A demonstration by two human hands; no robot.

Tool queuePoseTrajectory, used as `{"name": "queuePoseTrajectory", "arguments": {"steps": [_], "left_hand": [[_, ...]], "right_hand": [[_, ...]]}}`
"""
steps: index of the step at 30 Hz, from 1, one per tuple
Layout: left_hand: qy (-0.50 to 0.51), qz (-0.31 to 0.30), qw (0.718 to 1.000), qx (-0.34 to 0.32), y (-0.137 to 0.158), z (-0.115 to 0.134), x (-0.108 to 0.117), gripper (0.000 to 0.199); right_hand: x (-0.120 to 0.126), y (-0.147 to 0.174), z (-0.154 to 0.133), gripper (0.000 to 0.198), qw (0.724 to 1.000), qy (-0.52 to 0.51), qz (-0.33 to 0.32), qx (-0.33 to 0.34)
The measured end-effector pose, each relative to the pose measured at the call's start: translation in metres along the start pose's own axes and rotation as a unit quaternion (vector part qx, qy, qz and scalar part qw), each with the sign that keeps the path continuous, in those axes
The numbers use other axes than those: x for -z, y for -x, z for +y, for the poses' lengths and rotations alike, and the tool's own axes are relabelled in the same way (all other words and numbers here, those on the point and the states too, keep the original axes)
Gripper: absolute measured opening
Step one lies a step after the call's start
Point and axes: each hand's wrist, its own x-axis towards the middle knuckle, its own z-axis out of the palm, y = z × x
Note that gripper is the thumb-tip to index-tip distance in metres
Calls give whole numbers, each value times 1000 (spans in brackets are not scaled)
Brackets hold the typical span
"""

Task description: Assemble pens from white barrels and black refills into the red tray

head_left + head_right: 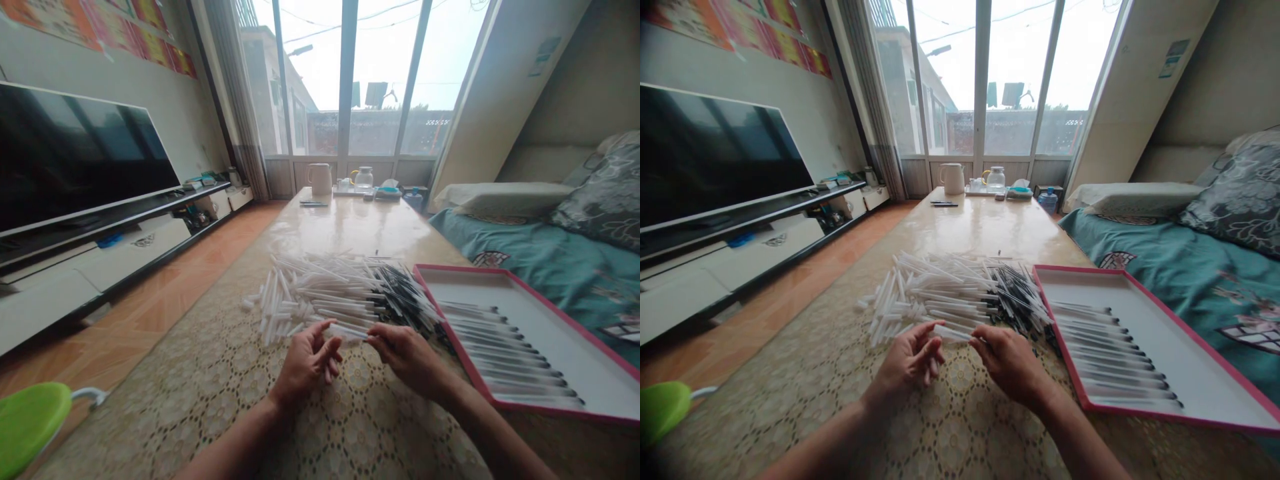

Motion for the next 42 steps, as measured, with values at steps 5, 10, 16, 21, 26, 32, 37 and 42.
{"name": "queuePoseTrajectory", "arguments": {"steps": [5, 10, 16, 21, 26, 32, 37, 42], "left_hand": [[29, 16, 999, 4, -1, 3, 1, 55], [13, 18, 1000, 7, 0, 7, 0, 45], [35, 47, 998, -7, 0, 8, -2, 40], [45, 92, 995, -19, 1, 10, -2, 38], [43, 97, 994, -9, 1, 8, -2, 37], [49, 148, 987, -41, 0, 7, 1, 35], [53, 182, 981, -43, 0, 8, 4, 34], [27, 137, 990, -18, 1, 7, 2, 33]], "right_hand": [[55, 6, 1, 27, 995, 27, 86, -29], [122, 16, 44, 20, 956, 185, 175, -144], [134, 32, 131, 17, 903, 373, 113, -182], [116, 38, 158, 19, 904, 371, 89, -193], [114, 33, 161, 20, 911, 354, 103, -185], [83, 10, 99, 22, 956, 230, 150, -105], [24, -8, 25, 17, 991, 107, 82, -1], [-14, -16, 7, 15, 993, 101, 63, 3]]}}
